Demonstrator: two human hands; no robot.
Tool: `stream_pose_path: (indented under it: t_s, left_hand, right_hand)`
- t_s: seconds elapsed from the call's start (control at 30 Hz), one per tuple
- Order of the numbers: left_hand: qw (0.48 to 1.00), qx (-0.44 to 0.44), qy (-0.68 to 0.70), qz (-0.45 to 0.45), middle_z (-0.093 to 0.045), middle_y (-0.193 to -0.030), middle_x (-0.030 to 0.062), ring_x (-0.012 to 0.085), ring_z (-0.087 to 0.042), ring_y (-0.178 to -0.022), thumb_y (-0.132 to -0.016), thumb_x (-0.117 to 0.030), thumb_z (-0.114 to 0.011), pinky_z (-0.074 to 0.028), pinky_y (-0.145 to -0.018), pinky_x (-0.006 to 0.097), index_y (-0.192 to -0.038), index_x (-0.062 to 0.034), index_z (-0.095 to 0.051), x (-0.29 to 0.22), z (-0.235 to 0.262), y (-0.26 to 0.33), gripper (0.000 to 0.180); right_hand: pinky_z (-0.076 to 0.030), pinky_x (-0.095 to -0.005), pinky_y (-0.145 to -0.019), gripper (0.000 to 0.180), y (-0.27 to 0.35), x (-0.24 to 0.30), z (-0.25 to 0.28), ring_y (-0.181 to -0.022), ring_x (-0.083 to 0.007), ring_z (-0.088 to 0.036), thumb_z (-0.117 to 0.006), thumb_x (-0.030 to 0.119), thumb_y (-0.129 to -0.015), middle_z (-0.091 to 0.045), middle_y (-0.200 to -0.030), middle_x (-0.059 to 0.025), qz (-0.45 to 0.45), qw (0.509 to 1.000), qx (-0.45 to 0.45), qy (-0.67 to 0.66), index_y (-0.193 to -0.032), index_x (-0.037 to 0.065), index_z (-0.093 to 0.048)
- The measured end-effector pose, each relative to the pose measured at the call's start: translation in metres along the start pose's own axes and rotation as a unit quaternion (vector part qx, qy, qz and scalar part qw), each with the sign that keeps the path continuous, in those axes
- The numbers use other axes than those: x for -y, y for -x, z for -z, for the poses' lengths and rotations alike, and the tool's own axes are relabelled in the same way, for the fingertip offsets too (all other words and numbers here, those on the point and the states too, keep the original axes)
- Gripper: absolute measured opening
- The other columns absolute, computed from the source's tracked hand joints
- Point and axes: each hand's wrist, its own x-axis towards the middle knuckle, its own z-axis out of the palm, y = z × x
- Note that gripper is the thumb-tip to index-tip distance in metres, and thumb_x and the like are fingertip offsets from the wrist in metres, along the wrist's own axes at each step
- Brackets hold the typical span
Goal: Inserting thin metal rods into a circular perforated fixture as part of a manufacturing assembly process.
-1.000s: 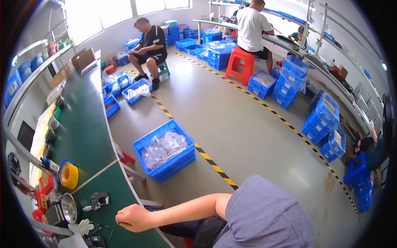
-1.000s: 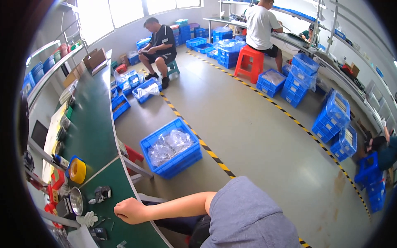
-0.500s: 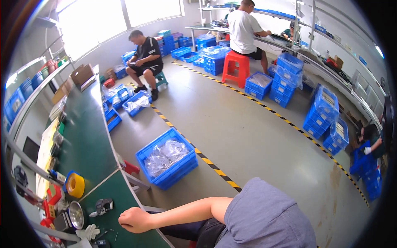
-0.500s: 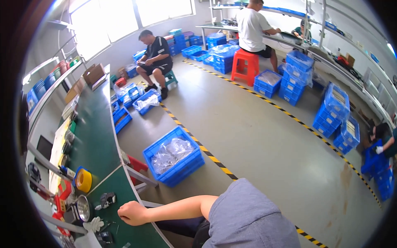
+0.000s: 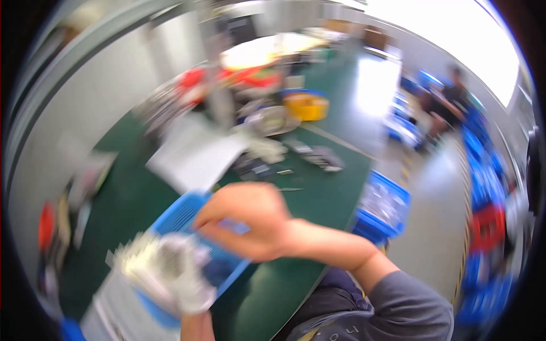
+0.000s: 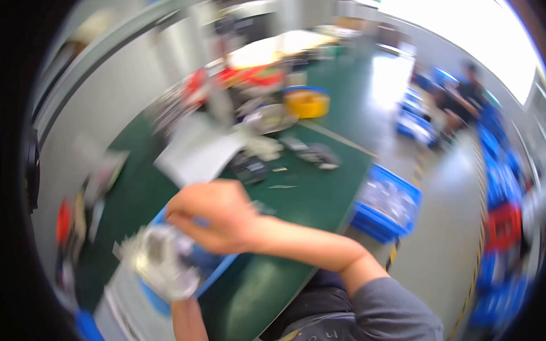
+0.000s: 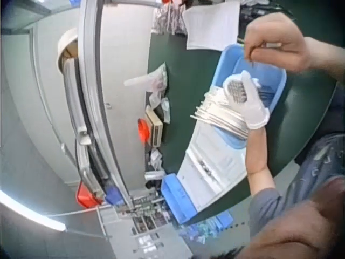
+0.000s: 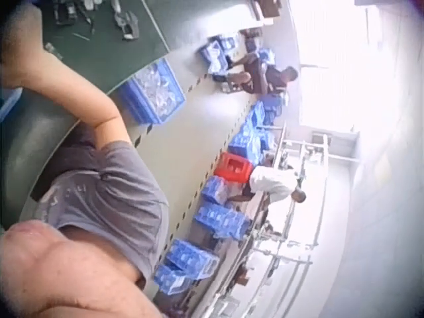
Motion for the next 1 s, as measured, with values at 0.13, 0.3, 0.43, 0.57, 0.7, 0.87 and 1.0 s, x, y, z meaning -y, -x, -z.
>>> stream_pose_path:
  t_s: [0.13,0.3,0.43,0.57,0.7,0.87,1.0]
  left_hand:
    - [0.993,0.086,0.075,0.014,-0.053,-0.072,-0.0039,0.0029,-0.049,-0.062,-0.084,-0.003,-0.069,-0.040,-0.054,0.020,-0.087,-0.0070,-0.052,-0.018,-0.022,0.002,0.017]
    - [0.997,0.076,0.028,-0.017,-0.055,-0.069,0.0008,0.0057,-0.051,-0.058,-0.079,-0.005,-0.072,-0.043,-0.052,0.022,-0.088,-0.0039,-0.053,-0.020,0.002,0.008,0.022]
    - [0.993,0.095,-0.023,-0.067,-0.058,-0.070,0.0019,0.0077,-0.054,-0.057,-0.078,-0.007,-0.073,-0.044,-0.051,0.024,-0.089,-0.0035,-0.053,-0.021,-0.005,0.012,0.023]
    - [0.986,0.109,-0.077,-0.098,-0.059,-0.070,0.0061,0.0159,-0.057,-0.057,-0.076,-0.007,-0.074,-0.045,-0.053,0.027,-0.090,-0.0029,-0.054,-0.020,-0.012,0.012,0.025]
    - [0.985,0.111,-0.068,-0.110,-0.058,-0.071,0.0079,0.0197,-0.057,-0.059,-0.076,-0.007,-0.074,-0.045,-0.054,0.029,-0.090,-0.0028,-0.054,-0.021,-0.013,0.007,0.025]
    - [0.989,0.114,-0.046,-0.088,-0.058,-0.071,0.0074,0.0205,-0.057,-0.060,-0.076,-0.008,-0.073,-0.045,-0.056,0.030,-0.092,-0.0032,-0.054,-0.022,-0.012,0.007,0.026]
    - [0.987,0.111,-0.044,-0.104,-0.059,-0.071,0.0076,0.0211,-0.058,-0.060,-0.076,-0.008,-0.073,-0.046,-0.056,0.030,-0.092,-0.0032,-0.054,-0.019,-0.012,0.007,0.025]
  right_hand:
    - [-0.050,-0.0295,-0.062,0.006,-0.027,-0.002,-0.002,-0.066,-0.0203,-0.062,-0.061,0.002,-0.077,-0.067,-0.078,-0.0104,0.014,0.995,0.083,-0.050,-0.082,-0.001,-0.063]
    - [-0.047,-0.0281,-0.054,0.008,-0.029,-0.007,-0.033,-0.059,-0.0203,-0.061,-0.063,-0.005,-0.073,-0.063,-0.071,-0.0099,0.015,0.989,0.103,-0.101,-0.081,-0.001,-0.063]
    - [-0.047,-0.0261,-0.060,0.004,-0.026,-0.007,-0.030,-0.064,-0.0178,-0.061,-0.060,0.002,-0.079,-0.066,-0.074,-0.0103,-0.030,0.987,0.118,-0.102,-0.082,-0.001,-0.061]
    - [-0.047,-0.0261,-0.060,0.004,-0.029,-0.005,-0.025,-0.064,-0.0175,-0.061,-0.060,0.002,-0.080,-0.065,-0.074,-0.0102,-0.048,0.985,0.118,-0.118,-0.083,-0.001,-0.060]
    - [-0.047,-0.0260,-0.059,0.005,-0.030,-0.005,-0.025,-0.064,-0.0173,-0.060,-0.060,0.001,-0.079,-0.065,-0.074,-0.0101,-0.031,0.983,0.130,-0.128,-0.083,-0.002,-0.059]
    - [-0.048,-0.0260,-0.059,0.005,-0.030,-0.006,-0.027,-0.063,-0.0175,-0.060,-0.060,0.000,-0.078,-0.065,-0.074,-0.0100,-0.015,0.985,0.129,-0.115,-0.083,-0.002,-0.059]
    - [-0.049,-0.0262,-0.058,0.006,-0.031,-0.006,-0.028,-0.062,-0.0178,-0.060,-0.060,-0.001,-0.075,-0.065,-0.073,-0.0097,-0.008,0.985,0.135,-0.106,-0.081,-0.002,-0.060]
